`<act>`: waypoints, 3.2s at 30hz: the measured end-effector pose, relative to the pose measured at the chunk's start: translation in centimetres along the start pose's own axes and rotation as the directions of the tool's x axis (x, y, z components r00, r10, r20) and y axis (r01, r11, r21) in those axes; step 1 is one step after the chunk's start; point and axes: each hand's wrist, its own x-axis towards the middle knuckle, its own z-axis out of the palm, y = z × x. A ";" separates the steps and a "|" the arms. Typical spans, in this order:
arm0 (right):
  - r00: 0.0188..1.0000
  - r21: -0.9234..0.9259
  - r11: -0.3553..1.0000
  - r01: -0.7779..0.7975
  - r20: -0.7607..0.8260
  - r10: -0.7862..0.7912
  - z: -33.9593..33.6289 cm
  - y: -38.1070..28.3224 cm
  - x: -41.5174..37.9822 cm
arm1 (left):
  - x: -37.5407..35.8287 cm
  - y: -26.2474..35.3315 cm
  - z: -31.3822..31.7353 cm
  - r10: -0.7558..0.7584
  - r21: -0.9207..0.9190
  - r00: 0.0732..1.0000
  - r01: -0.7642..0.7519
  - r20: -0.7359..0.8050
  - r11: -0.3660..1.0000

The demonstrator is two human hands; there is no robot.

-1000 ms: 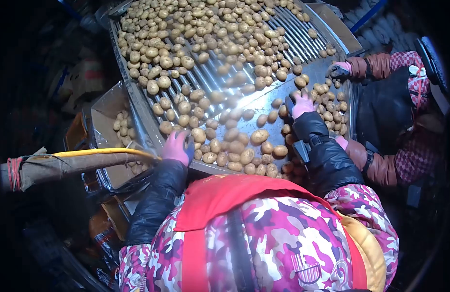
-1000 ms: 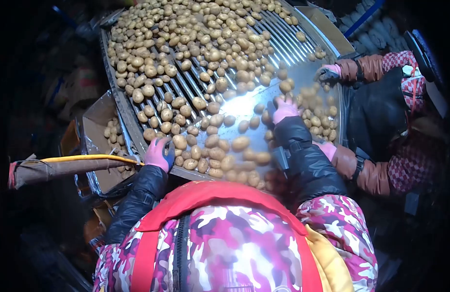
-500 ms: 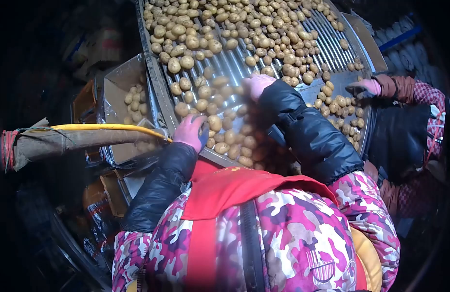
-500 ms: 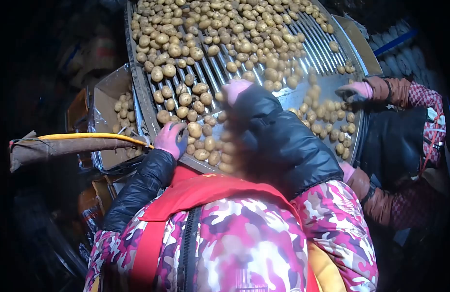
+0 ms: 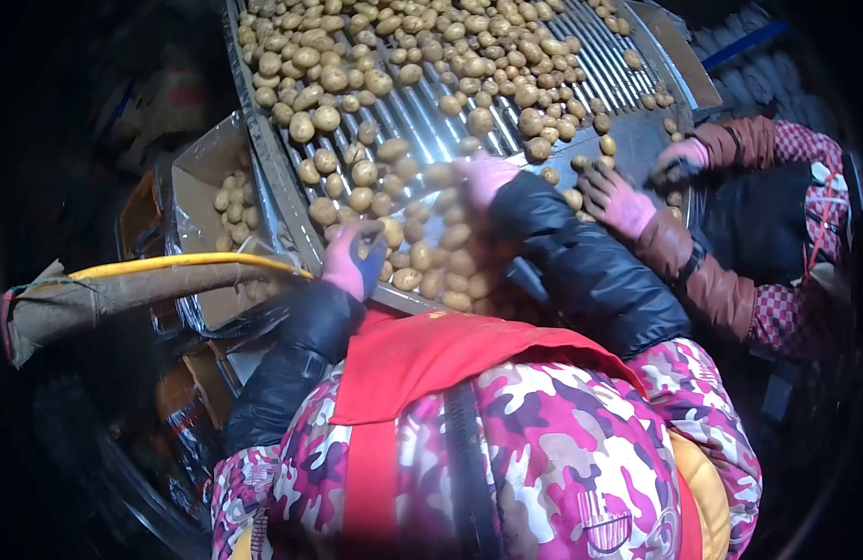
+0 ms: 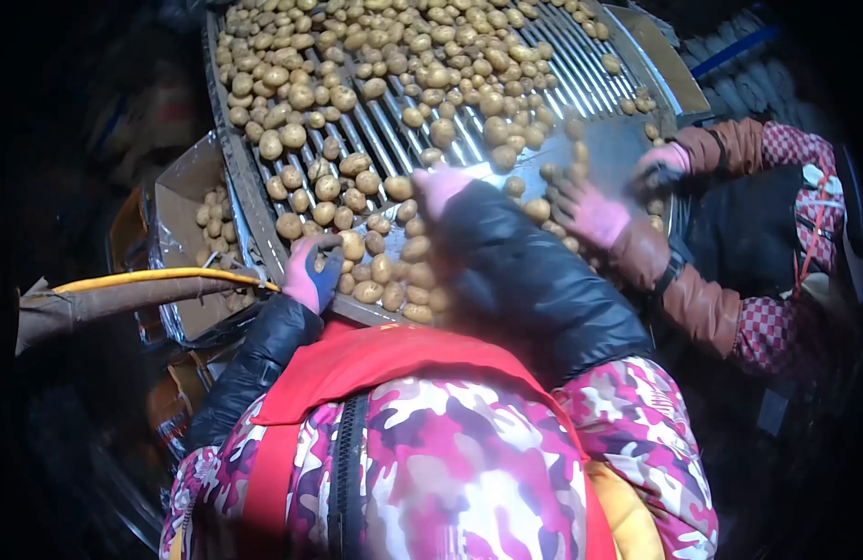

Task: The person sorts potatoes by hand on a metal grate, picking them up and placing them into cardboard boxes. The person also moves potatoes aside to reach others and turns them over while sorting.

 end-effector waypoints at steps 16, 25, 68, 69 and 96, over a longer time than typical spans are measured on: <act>0.888 -0.124 0.880 0.459 0.026 -0.460 0.9 -7.0 -6.7 | 0.4 3.8 2.0 -0.098 -0.585 0.600 0.712 0.794 -0.389; 0.821 -0.341 0.908 0.243 -0.426 -0.380 -7.7 -2.5 7.3 | -0.2 0.2 0.8 -0.248 -0.478 0.432 0.862 0.867 -0.171; 0.847 -0.523 0.835 -0.171 -0.512 -0.147 -15.9 7.4 11.7 | 1.9 -0.1 1.3 -0.173 -0.343 0.312 0.919 0.934 -0.195; 0.826 -0.490 0.839 -0.236 -0.556 -0.092 -16.7 7.9 10.8 | 1.8 -0.6 1.3 -0.152 -0.341 0.315 0.920 0.937 -0.193; 0.865 -0.604 0.695 -0.389 -0.500 0.049 -23.8 10.6 18.3 | 0.1 -5.6 2.1 -0.241 -0.258 0.200 0.937 0.950 -0.238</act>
